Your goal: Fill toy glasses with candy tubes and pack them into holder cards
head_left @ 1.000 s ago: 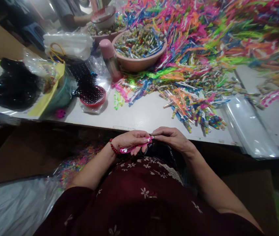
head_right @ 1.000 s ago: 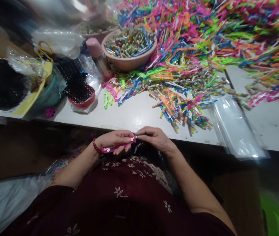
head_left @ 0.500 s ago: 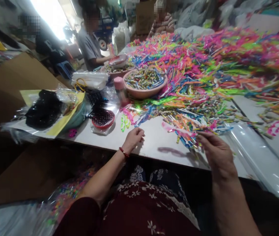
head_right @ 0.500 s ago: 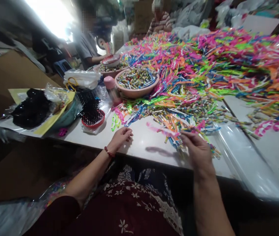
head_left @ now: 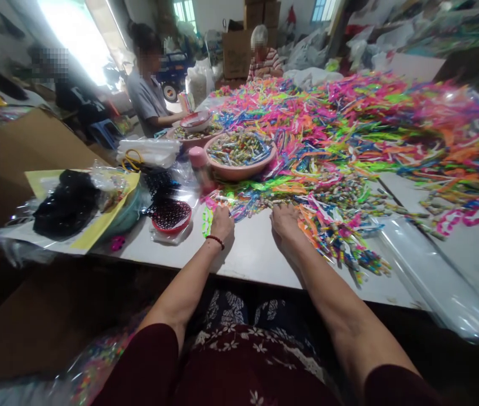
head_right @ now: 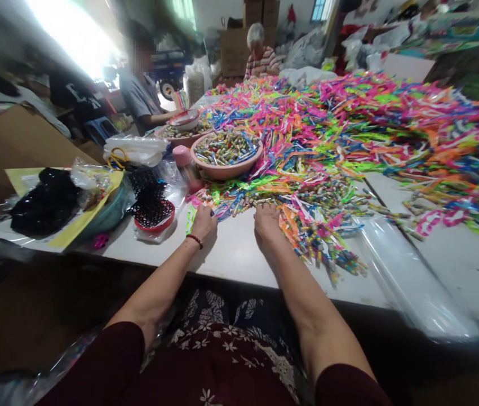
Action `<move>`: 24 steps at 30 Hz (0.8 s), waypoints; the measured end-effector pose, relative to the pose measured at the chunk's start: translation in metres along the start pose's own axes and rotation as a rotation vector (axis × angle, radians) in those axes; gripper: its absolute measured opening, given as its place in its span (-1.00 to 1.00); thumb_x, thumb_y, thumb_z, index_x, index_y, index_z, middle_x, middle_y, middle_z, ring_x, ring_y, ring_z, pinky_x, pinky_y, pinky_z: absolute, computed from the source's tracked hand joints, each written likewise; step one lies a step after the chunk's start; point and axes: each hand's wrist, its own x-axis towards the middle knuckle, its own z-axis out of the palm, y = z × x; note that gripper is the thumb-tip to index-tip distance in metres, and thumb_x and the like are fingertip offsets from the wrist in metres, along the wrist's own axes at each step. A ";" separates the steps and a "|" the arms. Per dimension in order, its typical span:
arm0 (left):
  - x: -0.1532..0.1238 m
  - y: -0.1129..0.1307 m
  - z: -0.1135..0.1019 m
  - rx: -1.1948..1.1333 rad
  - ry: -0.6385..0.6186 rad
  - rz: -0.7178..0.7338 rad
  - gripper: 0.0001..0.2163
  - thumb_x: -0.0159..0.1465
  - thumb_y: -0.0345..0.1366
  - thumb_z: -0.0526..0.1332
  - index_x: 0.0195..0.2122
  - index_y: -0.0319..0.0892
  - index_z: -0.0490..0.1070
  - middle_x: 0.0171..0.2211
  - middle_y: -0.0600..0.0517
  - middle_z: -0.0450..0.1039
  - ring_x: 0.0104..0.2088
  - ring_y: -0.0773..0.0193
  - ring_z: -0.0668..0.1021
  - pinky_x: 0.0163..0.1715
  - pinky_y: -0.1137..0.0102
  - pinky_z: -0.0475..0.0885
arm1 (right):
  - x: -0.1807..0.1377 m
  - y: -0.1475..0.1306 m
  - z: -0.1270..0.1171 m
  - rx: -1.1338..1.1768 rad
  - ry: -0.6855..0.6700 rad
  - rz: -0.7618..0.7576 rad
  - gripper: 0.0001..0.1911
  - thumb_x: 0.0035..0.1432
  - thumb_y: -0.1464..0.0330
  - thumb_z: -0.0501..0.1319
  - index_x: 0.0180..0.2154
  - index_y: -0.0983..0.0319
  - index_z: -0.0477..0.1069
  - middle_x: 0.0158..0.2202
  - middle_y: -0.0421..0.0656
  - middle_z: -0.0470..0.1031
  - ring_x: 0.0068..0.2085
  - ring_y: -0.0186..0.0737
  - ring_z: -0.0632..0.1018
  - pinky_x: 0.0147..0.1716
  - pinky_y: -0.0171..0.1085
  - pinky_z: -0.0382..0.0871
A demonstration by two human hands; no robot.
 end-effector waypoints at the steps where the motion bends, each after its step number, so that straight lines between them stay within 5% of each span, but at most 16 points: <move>1: -0.003 -0.002 -0.006 -0.025 0.017 -0.017 -0.88 0.22 -0.51 0.21 -0.34 -0.17 0.31 -0.13 -0.10 0.34 -0.02 0.11 0.41 0.07 0.22 0.31 | 0.002 -0.002 -0.001 0.032 -0.004 0.015 -0.75 0.28 0.47 0.04 -0.13 0.39 0.45 -0.02 0.23 0.43 0.01 0.17 0.31 -0.01 0.00 0.09; 6: -0.034 -0.010 -0.036 -0.263 -0.014 -0.131 -0.83 0.16 -0.42 0.30 -0.35 -0.18 0.28 -0.32 0.05 0.37 -0.23 0.25 0.47 -0.17 0.34 0.42 | -0.019 -0.010 -0.018 0.321 -0.061 -0.037 -0.81 0.31 0.42 0.07 -0.12 0.31 0.42 -0.13 0.08 0.50 -0.10 -0.01 0.44 -0.08 -0.13 0.23; 12: -0.103 -0.002 -0.056 -1.248 -0.623 -0.486 -0.46 -0.05 -0.42 0.48 -0.05 -0.20 0.33 -0.33 0.02 0.51 -0.41 0.34 0.55 -0.39 0.46 0.48 | -0.103 -0.023 -0.037 1.066 -0.252 -0.123 -0.69 0.28 0.12 0.20 -0.11 0.17 0.52 -0.23 -0.16 0.59 -0.21 -0.18 0.54 -0.16 -0.21 0.39; 15: -0.129 0.004 -0.054 -1.284 -0.761 -0.564 -0.61 0.10 -0.20 0.48 -0.16 -0.25 0.38 -0.44 0.02 0.48 -0.50 0.37 0.55 -0.47 0.51 0.49 | -0.134 -0.022 -0.041 1.271 -0.341 -0.060 -0.65 0.21 0.09 0.29 -0.08 0.16 0.56 -0.14 -0.15 0.61 -0.13 -0.18 0.55 -0.05 -0.19 0.40; 19: -0.148 0.011 -0.049 -1.169 -0.855 -0.511 -0.66 0.15 -0.14 0.46 -0.32 -0.26 0.37 -0.48 0.00 0.49 -0.53 0.33 0.59 -0.55 0.54 0.48 | -0.152 -0.014 -0.046 1.380 -0.424 0.004 -0.64 0.17 0.11 0.36 -0.06 0.14 0.58 -0.08 -0.15 0.59 -0.06 -0.17 0.54 0.01 -0.18 0.39; 24: -0.155 0.019 -0.055 -1.101 -0.968 -0.361 -0.67 0.23 -0.13 0.39 -0.18 -0.27 0.40 -0.38 -0.06 0.57 -0.57 0.35 0.58 -0.58 0.53 0.47 | -0.162 -0.006 -0.052 1.448 -0.489 0.016 -0.67 0.12 0.15 0.42 -0.11 0.14 0.59 -0.14 -0.17 0.60 -0.10 -0.19 0.55 0.00 -0.18 0.41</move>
